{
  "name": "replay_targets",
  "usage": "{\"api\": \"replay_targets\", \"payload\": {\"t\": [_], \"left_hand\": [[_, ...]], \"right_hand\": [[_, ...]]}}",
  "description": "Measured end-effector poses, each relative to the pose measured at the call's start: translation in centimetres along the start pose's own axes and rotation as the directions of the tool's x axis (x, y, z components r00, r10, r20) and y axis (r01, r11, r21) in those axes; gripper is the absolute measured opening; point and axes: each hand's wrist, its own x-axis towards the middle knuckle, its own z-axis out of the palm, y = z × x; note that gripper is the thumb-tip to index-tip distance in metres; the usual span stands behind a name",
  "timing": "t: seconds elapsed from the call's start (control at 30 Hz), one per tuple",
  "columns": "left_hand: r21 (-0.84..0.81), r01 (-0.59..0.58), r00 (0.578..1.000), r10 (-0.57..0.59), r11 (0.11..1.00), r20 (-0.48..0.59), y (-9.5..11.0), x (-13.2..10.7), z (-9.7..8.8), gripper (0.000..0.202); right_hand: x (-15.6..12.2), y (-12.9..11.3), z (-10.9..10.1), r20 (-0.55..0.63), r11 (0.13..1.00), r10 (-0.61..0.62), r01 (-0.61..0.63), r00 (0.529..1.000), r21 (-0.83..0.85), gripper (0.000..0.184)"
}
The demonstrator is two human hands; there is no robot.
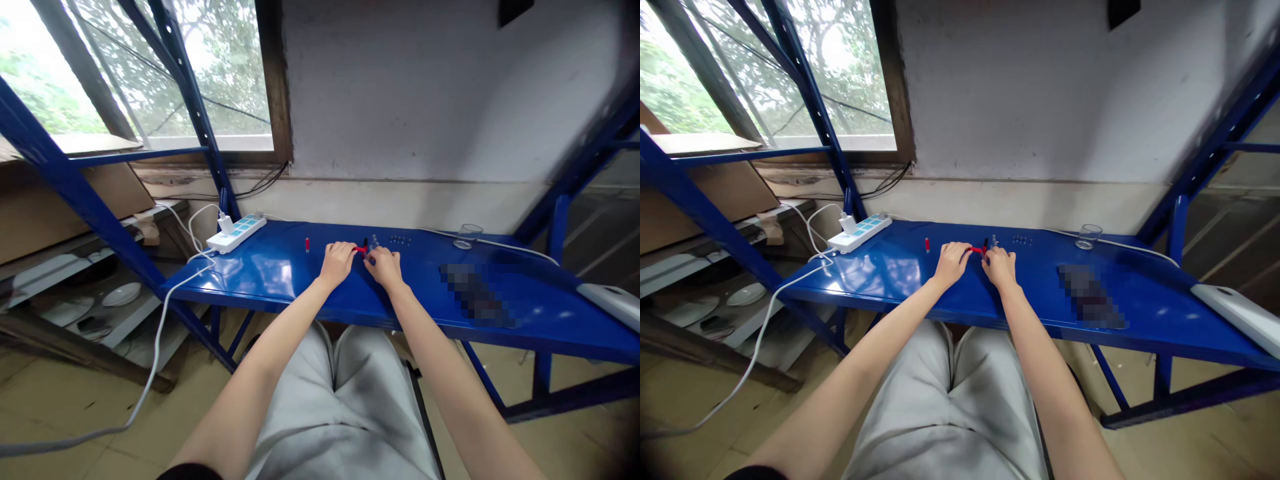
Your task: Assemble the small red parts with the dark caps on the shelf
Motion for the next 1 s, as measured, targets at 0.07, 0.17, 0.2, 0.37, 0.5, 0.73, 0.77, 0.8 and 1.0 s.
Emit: {"api": "replay_targets", "payload": {"t": [0.07, 0.17, 0.2, 0.37, 0.5, 0.73, 0.77, 0.8, 1.0], "left_hand": [[-0.015, 0.002, 1.0, -0.002, 1.0, 0.002, 0.0, 0.0, 0.0, 0.035], [-0.052, -0.034, 0.997, 0.037, 0.998, 0.069, 0.3, -0.1, -0.2, 0.038], [-0.065, -0.05, 0.993, 0.056, 0.997, 0.107, 0.4, -0.1, -0.3, 0.039], [-0.092, -0.051, 0.975, 0.069, 0.995, 0.212, 0.6, -0.2, -0.4, 0.045], [-0.101, -0.026, 0.986, 0.042, 0.995, 0.162, 0.3, -0.1, 0.0, 0.042], [-0.198, 0.004, 1.0, -0.001, 0.98, 0.013, -0.7, 0.0, 0.2, 0.028], [-0.21, 0.008, 1.0, -0.007, 0.978, 0.005, -0.8, 0.0, 0.1, 0.027], [-0.222, 0.012, 1.0, -0.012, 0.975, 0.001, -0.9, 0.0, 0.1, 0.025], [-0.263, 0.058, 0.997, -0.044, 0.963, 0.058, -1.2, 0.2, 0.2, 0.018]], "right_hand": [[0.0, -0.1, 0.2, -0.026, 0.999, -0.014, 0.015, 1.0, 0.034, 0.014], [0.1, -0.2, 0.3, -0.063, 0.994, -0.002, 0.009, 0.998, 0.106, 0.016], [0.1, -0.2, 0.3, -0.071, 0.991, 0.011, -0.001, 0.997, 0.133, 0.016], [0.3, -0.1, 0.4, -0.11, 0.965, 0.089, -0.058, 0.99, 0.257, 0.018], [0.3, 0.0, 0.6, -0.142, 0.948, 0.087, -0.039, 0.986, 0.315, 0.019], [0.3, 0.0, 0.2, -0.195, 0.945, 0.014, 0.05, 0.981, 0.322, 0.013], [0.2, 0.0, 0.1, -0.194, 0.946, 0.003, 0.06, 0.981, 0.318, 0.013], [0.2, 0.0, 0.0, -0.192, 0.947, -0.009, 0.07, 0.981, 0.315, 0.013], [0.2, 0.0, 0.0, -0.143, 0.946, -0.04, 0.084, 0.989, 0.313, 0.015]]}}
